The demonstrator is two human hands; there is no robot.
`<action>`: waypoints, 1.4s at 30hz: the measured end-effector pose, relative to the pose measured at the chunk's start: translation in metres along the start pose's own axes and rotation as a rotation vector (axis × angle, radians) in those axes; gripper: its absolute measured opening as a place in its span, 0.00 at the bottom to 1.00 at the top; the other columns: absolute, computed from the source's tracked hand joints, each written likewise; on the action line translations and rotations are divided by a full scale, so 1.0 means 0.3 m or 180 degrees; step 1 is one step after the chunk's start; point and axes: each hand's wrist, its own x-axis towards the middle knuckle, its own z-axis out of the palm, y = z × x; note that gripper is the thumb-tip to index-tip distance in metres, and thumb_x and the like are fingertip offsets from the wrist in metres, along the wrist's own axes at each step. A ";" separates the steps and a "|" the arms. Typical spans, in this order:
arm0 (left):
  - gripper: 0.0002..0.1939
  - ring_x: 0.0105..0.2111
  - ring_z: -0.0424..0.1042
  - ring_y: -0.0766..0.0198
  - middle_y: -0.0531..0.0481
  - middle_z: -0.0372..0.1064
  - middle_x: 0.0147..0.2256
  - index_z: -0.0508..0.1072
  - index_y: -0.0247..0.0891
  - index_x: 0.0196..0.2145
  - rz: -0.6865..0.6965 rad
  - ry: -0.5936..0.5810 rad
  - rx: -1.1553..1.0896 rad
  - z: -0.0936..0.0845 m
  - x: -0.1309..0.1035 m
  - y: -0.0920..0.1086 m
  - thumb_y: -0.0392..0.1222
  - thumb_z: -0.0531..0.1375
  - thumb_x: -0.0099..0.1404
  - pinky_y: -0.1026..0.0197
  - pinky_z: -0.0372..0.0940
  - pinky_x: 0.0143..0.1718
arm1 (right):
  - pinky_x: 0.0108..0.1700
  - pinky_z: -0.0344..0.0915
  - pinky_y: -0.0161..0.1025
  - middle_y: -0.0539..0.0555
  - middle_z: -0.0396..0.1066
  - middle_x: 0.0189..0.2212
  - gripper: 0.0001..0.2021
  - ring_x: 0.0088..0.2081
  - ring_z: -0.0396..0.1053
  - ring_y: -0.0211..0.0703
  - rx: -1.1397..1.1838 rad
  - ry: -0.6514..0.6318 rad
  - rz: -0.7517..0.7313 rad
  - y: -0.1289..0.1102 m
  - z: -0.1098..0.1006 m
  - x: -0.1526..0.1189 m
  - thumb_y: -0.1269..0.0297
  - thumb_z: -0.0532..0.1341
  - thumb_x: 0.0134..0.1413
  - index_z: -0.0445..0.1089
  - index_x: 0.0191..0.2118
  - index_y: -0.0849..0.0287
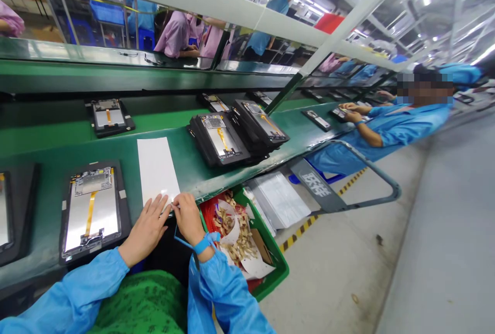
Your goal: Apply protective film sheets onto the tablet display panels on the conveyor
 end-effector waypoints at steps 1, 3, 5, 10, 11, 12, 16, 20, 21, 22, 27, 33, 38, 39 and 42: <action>0.30 0.71 0.40 0.46 0.35 0.48 0.70 0.60 0.34 0.65 0.0002 0.0002 0.0005 0.004 -0.002 -0.002 0.30 0.54 0.66 0.37 0.50 0.68 | 0.47 0.64 0.46 0.54 0.67 0.36 0.06 0.42 0.64 0.49 0.0006 0.0010 -0.0041 0.005 -0.004 -0.002 0.73 0.54 0.62 0.65 0.36 0.55; 0.29 0.71 0.39 0.47 0.35 0.47 0.70 0.60 0.33 0.65 0.0003 -0.0002 0.0024 0.017 -0.004 -0.006 0.30 0.54 0.66 0.37 0.50 0.68 | 0.46 0.64 0.46 0.54 0.68 0.34 0.06 0.40 0.65 0.48 0.0087 0.0208 0.0004 0.012 -0.024 0.000 0.70 0.54 0.64 0.66 0.36 0.56; 0.29 0.71 0.38 0.47 0.35 0.46 0.70 0.60 0.33 0.65 -0.0001 -0.0004 0.0054 0.033 0.000 -0.007 0.29 0.54 0.67 0.37 0.49 0.68 | 0.45 0.64 0.45 0.54 0.69 0.35 0.04 0.39 0.67 0.47 0.0322 0.0636 0.0260 0.010 -0.057 0.016 0.66 0.56 0.64 0.67 0.38 0.56; 0.28 0.71 0.41 0.47 0.31 0.49 0.69 0.58 0.29 0.65 0.0030 0.0069 -0.0021 0.010 0.001 0.013 0.29 0.52 0.67 0.37 0.52 0.67 | 0.40 0.66 0.42 0.53 0.73 0.35 0.10 0.35 0.71 0.44 0.1711 0.0842 0.0638 -0.084 -0.097 0.146 0.58 0.64 0.57 0.65 0.40 0.56; 0.29 0.70 0.43 0.47 0.31 0.51 0.68 0.57 0.29 0.65 0.0101 0.0127 -0.0068 -0.015 -0.011 0.014 0.29 0.51 0.68 0.38 0.54 0.67 | 0.39 0.66 0.41 0.52 0.73 0.34 0.11 0.35 0.71 0.43 0.1961 0.0644 0.0585 -0.121 -0.082 0.184 0.57 0.65 0.56 0.65 0.40 0.55; 0.28 0.70 0.46 0.48 0.32 0.53 0.67 0.57 0.29 0.65 0.0168 0.0205 -0.0117 -0.047 -0.029 0.012 0.30 0.51 0.68 0.39 0.55 0.66 | 0.39 0.67 0.41 0.52 0.73 0.33 0.12 0.35 0.72 0.43 0.2136 0.0422 0.0510 -0.164 -0.058 0.223 0.57 0.65 0.55 0.64 0.39 0.55; 0.21 0.61 0.66 0.50 0.34 0.67 0.59 0.67 0.34 0.59 0.0038 0.0627 -0.0280 -0.197 -0.168 -0.062 0.32 0.50 0.71 0.43 0.64 0.60 | 0.37 0.66 0.39 0.50 0.73 0.32 0.12 0.34 0.72 0.42 0.2279 -0.0342 0.0157 -0.348 0.100 0.354 0.58 0.65 0.52 0.65 0.38 0.55; 0.20 0.56 0.67 0.50 0.37 0.69 0.55 0.70 0.37 0.56 -0.0774 0.1114 -0.0071 -0.285 -0.329 -0.241 0.30 0.50 0.69 0.43 0.66 0.57 | 0.37 0.67 0.38 0.46 0.72 0.29 0.11 0.32 0.71 0.39 0.2160 -0.0989 -0.0043 -0.464 0.272 0.429 0.63 0.65 0.49 0.64 0.38 0.55; 0.21 0.57 0.66 0.49 0.37 0.69 0.56 0.70 0.38 0.56 -0.0972 0.1144 0.0027 -0.291 -0.355 -0.288 0.29 0.50 0.69 0.42 0.66 0.57 | 0.38 0.67 0.38 0.46 0.72 0.29 0.10 0.31 0.71 0.39 0.2107 -0.1116 -0.0059 -0.477 0.305 0.441 0.64 0.64 0.49 0.64 0.37 0.55; 0.22 0.58 0.65 0.48 0.37 0.68 0.56 0.71 0.39 0.57 -0.1133 0.1131 0.0118 -0.292 -0.374 -0.332 0.28 0.51 0.68 0.42 0.65 0.58 | 0.38 0.67 0.38 0.45 0.71 0.28 0.10 0.31 0.71 0.38 0.2043 -0.1202 -0.0057 -0.486 0.333 0.452 0.65 0.64 0.49 0.64 0.37 0.55; 0.27 0.60 0.61 0.46 0.37 0.64 0.59 0.70 0.41 0.59 -0.1332 0.0865 0.0335 -0.278 -0.392 -0.448 0.26 0.51 0.66 0.42 0.63 0.58 | 0.37 0.67 0.37 0.44 0.71 0.27 0.10 0.30 0.71 0.38 0.1699 -0.1312 0.0038 -0.496 0.403 0.478 0.69 0.64 0.48 0.63 0.36 0.55; 0.28 0.60 0.59 0.45 0.34 0.62 0.60 0.70 0.40 0.60 -0.1251 0.0743 0.0446 -0.278 -0.369 -0.462 0.25 0.51 0.65 0.43 0.63 0.57 | 0.38 0.67 0.37 0.44 0.71 0.28 0.09 0.31 0.71 0.38 0.1430 -0.1300 -0.0020 -0.502 0.407 0.475 0.68 0.64 0.50 0.63 0.36 0.54; 0.29 0.60 0.58 0.45 0.34 0.61 0.60 0.69 0.40 0.61 -0.1209 0.0709 0.0503 -0.272 -0.348 -0.464 0.25 0.51 0.65 0.42 0.62 0.57 | 0.38 0.67 0.37 0.45 0.71 0.28 0.08 0.31 0.71 0.39 0.1375 -0.1250 -0.0053 -0.497 0.410 0.473 0.68 0.63 0.51 0.63 0.36 0.54; 0.28 0.60 0.58 0.44 0.34 0.62 0.60 0.69 0.39 0.61 -0.1211 0.0694 0.0537 -0.272 -0.344 -0.464 0.26 0.52 0.65 0.42 0.62 0.56 | 0.38 0.67 0.37 0.45 0.72 0.28 0.08 0.32 0.71 0.39 0.1372 -0.1247 -0.0057 -0.496 0.412 0.473 0.68 0.63 0.51 0.63 0.36 0.54; 0.27 0.59 0.58 0.43 0.33 0.62 0.59 0.69 0.38 0.61 -0.1226 0.0637 0.0623 -0.278 -0.333 -0.459 0.26 0.51 0.66 0.43 0.62 0.56 | 0.39 0.67 0.38 0.45 0.72 0.28 0.09 0.32 0.71 0.39 0.1402 -0.1209 -0.0058 -0.495 0.418 0.472 0.70 0.63 0.51 0.63 0.36 0.54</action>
